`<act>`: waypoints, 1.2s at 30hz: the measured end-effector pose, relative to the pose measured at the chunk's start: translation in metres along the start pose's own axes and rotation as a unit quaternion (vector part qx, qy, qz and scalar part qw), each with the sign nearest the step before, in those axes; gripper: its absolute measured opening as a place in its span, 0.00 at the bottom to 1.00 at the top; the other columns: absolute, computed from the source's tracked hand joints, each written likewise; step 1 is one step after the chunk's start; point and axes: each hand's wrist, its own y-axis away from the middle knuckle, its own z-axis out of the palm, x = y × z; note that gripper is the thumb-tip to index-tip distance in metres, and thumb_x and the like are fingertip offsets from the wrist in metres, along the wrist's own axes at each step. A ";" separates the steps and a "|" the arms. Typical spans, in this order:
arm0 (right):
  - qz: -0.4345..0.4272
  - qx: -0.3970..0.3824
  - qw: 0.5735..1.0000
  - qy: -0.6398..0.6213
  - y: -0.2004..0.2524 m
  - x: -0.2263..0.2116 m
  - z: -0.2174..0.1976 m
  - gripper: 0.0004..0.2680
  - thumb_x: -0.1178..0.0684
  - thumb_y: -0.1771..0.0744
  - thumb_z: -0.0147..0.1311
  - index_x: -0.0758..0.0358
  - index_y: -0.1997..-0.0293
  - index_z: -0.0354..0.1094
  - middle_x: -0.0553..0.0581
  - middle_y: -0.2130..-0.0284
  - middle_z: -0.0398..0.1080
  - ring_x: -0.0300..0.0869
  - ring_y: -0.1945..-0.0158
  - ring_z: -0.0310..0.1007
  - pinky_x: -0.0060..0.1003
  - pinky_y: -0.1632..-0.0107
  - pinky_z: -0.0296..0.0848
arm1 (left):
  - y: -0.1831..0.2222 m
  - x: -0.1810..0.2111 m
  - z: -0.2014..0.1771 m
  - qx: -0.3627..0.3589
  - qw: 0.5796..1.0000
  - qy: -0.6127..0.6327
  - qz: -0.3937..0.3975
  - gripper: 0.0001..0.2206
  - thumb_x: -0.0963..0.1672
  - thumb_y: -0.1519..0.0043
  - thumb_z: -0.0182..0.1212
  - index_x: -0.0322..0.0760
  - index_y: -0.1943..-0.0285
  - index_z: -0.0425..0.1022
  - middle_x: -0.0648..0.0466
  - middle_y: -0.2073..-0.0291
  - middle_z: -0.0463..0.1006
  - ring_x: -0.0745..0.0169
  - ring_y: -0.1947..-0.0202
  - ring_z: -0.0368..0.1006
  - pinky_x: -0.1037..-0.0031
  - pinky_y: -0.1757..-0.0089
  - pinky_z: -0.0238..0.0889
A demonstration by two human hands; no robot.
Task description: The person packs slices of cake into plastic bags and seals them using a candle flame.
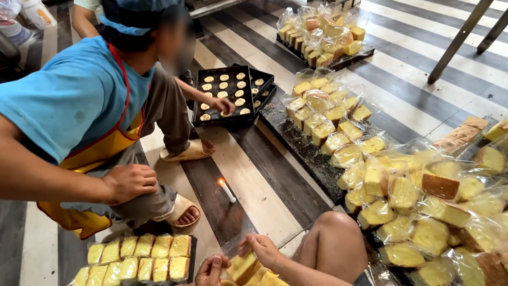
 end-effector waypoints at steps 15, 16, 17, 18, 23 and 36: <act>-0.246 -0.033 0.906 0.343 0.046 -0.054 0.040 0.20 0.54 0.38 0.65 0.70 0.41 0.65 0.69 0.47 0.69 0.55 0.44 0.68 0.48 0.43 0.69 | 0.047 0.104 0.136 0.145 0.949 -0.272 0.063 0.06 0.41 0.40 0.67 0.30 0.62 0.81 0.52 0.75 0.81 0.70 0.74 0.74 0.76 0.68 0.70; -0.288 -0.042 0.895 0.338 0.044 -0.052 0.040 0.22 0.55 0.38 0.65 0.73 0.40 0.63 0.71 0.45 0.67 0.58 0.42 0.66 0.50 0.43 0.67 | 0.053 0.106 0.145 0.130 0.937 -0.314 0.083 0.05 0.42 0.43 0.69 0.32 0.63 0.81 0.54 0.75 0.85 0.72 0.73 0.79 0.77 0.66 0.74; -0.289 -0.043 0.894 0.339 0.040 -0.049 0.038 0.22 0.55 0.38 0.65 0.73 0.40 0.63 0.71 0.45 0.67 0.58 0.42 0.66 0.50 0.43 0.67 | 0.053 0.103 0.146 0.131 0.937 -0.313 0.085 0.05 0.42 0.43 0.69 0.32 0.63 0.81 0.54 0.75 0.85 0.72 0.73 0.79 0.77 0.66 0.74; -0.232 -0.026 0.922 0.308 0.036 -0.046 0.037 0.18 0.54 0.37 0.61 0.71 0.44 0.66 0.68 0.49 0.69 0.54 0.45 0.68 0.47 0.45 0.68 | 0.054 0.101 0.146 0.122 0.933 -0.327 0.091 0.05 0.42 0.44 0.70 0.34 0.64 0.82 0.53 0.75 0.85 0.70 0.73 0.80 0.75 0.65 0.74; -0.029 0.021 0.981 0.193 0.019 -0.023 0.026 0.09 0.52 0.29 0.48 0.66 0.55 0.72 0.55 0.64 0.75 0.41 0.58 0.74 0.37 0.52 0.73 | 0.044 0.111 0.130 0.147 0.919 -0.326 0.167 0.08 0.42 0.43 0.69 0.34 0.58 0.83 0.52 0.67 0.86 0.64 0.63 0.82 0.74 0.56 0.73; 0.101 0.066 0.986 -0.114 0.008 -0.030 0.024 0.17 0.45 0.29 0.36 0.68 0.48 0.70 0.65 0.63 0.79 0.46 0.58 0.80 0.40 0.50 0.77 | 0.017 0.046 0.059 0.043 0.993 -0.040 -0.099 0.14 0.46 0.33 0.58 0.28 0.58 0.80 0.52 0.71 0.79 0.65 0.69 0.74 0.75 0.62 0.67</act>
